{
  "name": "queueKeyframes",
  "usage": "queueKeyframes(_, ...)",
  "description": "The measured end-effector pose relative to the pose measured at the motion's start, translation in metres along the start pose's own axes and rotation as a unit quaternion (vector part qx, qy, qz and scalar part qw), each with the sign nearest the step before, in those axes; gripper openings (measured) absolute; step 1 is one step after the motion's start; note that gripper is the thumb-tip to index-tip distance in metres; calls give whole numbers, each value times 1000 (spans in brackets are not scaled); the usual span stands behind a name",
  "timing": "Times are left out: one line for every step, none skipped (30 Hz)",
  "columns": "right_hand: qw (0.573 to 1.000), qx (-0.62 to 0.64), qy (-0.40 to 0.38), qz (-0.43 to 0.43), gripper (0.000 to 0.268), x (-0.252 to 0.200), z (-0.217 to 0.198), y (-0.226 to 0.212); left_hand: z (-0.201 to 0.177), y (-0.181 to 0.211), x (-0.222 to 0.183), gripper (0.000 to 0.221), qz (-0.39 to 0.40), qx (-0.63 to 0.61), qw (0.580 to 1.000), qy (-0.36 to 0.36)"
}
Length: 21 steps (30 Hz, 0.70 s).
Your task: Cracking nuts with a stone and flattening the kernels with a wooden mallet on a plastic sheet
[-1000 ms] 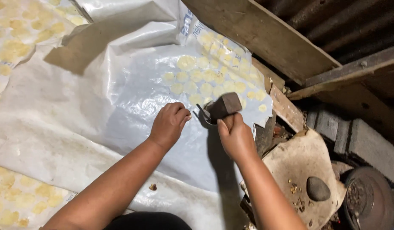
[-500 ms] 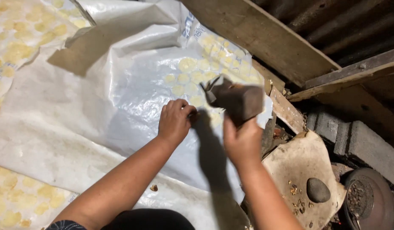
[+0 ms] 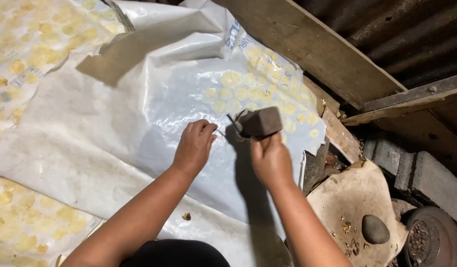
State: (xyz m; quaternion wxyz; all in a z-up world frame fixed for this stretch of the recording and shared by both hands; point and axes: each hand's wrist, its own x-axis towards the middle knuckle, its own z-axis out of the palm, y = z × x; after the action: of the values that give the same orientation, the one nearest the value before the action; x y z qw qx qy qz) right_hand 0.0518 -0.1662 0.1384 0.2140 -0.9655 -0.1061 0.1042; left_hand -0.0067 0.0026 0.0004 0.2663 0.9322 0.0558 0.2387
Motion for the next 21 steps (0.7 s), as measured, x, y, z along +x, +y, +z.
queueKeyframes(1000, 0, -1, 2, 44, 0, 13, 11, 0, -2, -4, 23, 0, -1, 1000, -2)
queueKeyframes(999, -19, -37, 5, 44, 3, 24, 20, -1, -4, -4, 16, 4, -10, 1000, -7)
queueKeyframes(997, -37, -72, 9, 44, 6, 35, 30, -1, -6, -5, 11, 8, -18, 1000, -11)
queueKeyframes(997, -38, -72, 4, 44, 14, 29, 27, 3, -7, -1, 11, 6, -16, 1000, -7)
queueKeyframes(996, -33, -88, 11, 46, 22, 23, 24, 7, -9, 3, 15, 6, -29, 999, -20)
queueKeyframes(994, -28, -105, 25, 48, 26, 17, 24, 11, -9, 4, 20, 7, -45, 998, -38)
queueKeyframes(994, -28, -107, 27, 48, 21, 5, 16, 12, -5, 6, 20, 6, -46, 998, -40)
queueKeyframes(996, -16, -86, 29, 47, 21, -8, 6, 13, -1, 12, 24, -5, -61, 998, -30)
queueKeyframes(997, -3, -65, 31, 47, 21, -21, -3, 14, 2, 19, 30, -17, -75, 997, -20)
queueKeyframes(997, -4, -72, 34, 47, 15, -31, -3, 19, 2, 19, 30, -22, -75, 997, -25)
queueKeyframes(997, 71, 17, -23, 32, 9, -41, -4, 24, 1, 19, 44, -28, -80, 996, -16)
queueKeyframes(980, 145, 111, -81, 22, 5, -53, -6, 29, 0, 23, 58, -30, -85, 996, -3)
queueKeyframes(980, 145, 109, -79, 22, 1, -48, -12, 30, -1, 16, 58, -31, -85, 996, -6)
queueKeyframes(966, 179, 153, -108, 18, 2, -47, -19, 33, -2, 18, 56, -32, -96, 995, 1)
queueKeyframes(948, 212, 196, -137, 16, 2, -46, -27, 35, -3, 20, 56, -33, -107, 994, 8)
queueKeyframes(947, 213, 194, -140, 16, 8, -15, -16, 24, -4, 20, 56, -36, -105, 994, 11)
queueKeyframes(982, 128, 90, -105, 18, 14, 16, -6, 13, -5, 19, 52, -47, -36, 998, 18)
queueKeyframes(997, 38, -10, -67, 28, 19, 46, 5, 3, -5, 19, 48, -55, 32, 998, 26)
queueKeyframes(997, 38, -7, -70, 28, 16, 48, 4, -3, -11, 10, 48, -54, 33, 998, 30)
queueKeyframes(998, -3, -54, -45, 32, 20, 48, 3, -7, -18, 8, 47, -62, 58, 996, 22)
queueKeyframes(994, -45, -100, -19, 39, 24, 49, 1, -10, -26, 7, 45, -71, 84, 994, 14)
